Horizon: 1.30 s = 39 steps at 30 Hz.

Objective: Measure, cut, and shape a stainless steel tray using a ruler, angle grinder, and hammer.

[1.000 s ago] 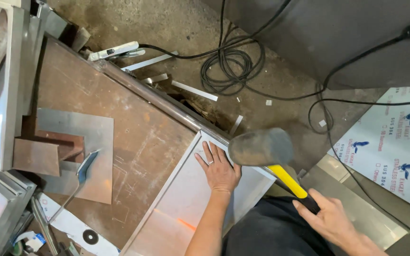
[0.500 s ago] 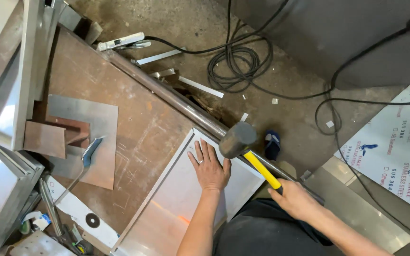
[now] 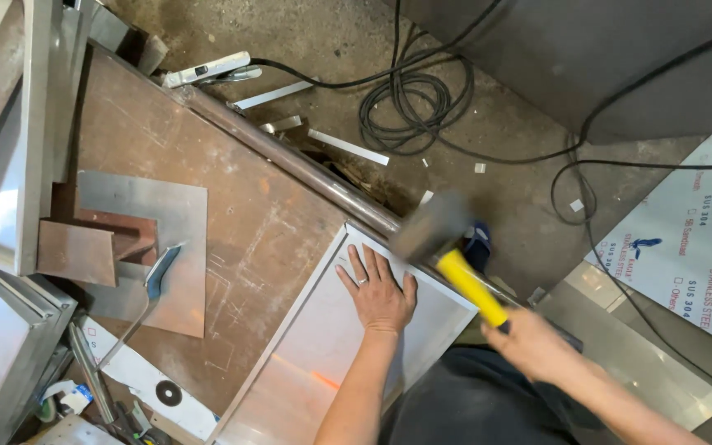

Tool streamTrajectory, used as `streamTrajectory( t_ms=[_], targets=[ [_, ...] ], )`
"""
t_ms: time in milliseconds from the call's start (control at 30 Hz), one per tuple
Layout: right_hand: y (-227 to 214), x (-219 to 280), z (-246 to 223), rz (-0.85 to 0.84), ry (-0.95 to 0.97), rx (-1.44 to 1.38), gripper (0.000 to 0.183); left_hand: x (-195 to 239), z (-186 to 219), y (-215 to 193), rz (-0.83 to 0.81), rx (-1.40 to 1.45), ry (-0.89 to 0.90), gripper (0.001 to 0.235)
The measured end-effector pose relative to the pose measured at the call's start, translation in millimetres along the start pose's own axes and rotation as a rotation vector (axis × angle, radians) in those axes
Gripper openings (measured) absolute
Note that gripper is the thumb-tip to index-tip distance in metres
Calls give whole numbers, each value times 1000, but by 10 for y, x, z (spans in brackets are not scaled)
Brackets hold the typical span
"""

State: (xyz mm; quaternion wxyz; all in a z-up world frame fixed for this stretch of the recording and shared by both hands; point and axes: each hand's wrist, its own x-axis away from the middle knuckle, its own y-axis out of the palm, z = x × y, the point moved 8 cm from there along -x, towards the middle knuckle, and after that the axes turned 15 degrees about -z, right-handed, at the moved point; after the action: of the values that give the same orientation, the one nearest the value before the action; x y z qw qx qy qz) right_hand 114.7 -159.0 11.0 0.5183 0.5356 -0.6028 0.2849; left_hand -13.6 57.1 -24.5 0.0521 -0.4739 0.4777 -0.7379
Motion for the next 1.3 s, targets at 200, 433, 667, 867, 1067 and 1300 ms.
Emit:
streamTrajectory(
  t_ms=[200, 433, 667, 867, 1067, 1300],
  targets=[
    [-207, 186, -19, -6, 122, 198, 33, 7, -27, 29, 26, 26, 34, 79],
    [87, 329, 114, -54, 246, 195, 20, 16, -85, 51, -49, 22, -2, 79],
    [-76, 206, 1147, 55, 125, 43, 32, 26, -65, 42, 93, 24, 49, 84],
    [-72, 581, 1031, 142, 168, 115, 33, 57, -101, 151, -11, -42, -17, 87],
    [80, 469, 1228, 32, 195, 315, 36, 87, -76, 125, 52, -46, -34, 83],
    [-25, 716, 1073, 130, 30, 64, 36, 298, 123, 207, 153, 18, -46, 74]
  ],
)
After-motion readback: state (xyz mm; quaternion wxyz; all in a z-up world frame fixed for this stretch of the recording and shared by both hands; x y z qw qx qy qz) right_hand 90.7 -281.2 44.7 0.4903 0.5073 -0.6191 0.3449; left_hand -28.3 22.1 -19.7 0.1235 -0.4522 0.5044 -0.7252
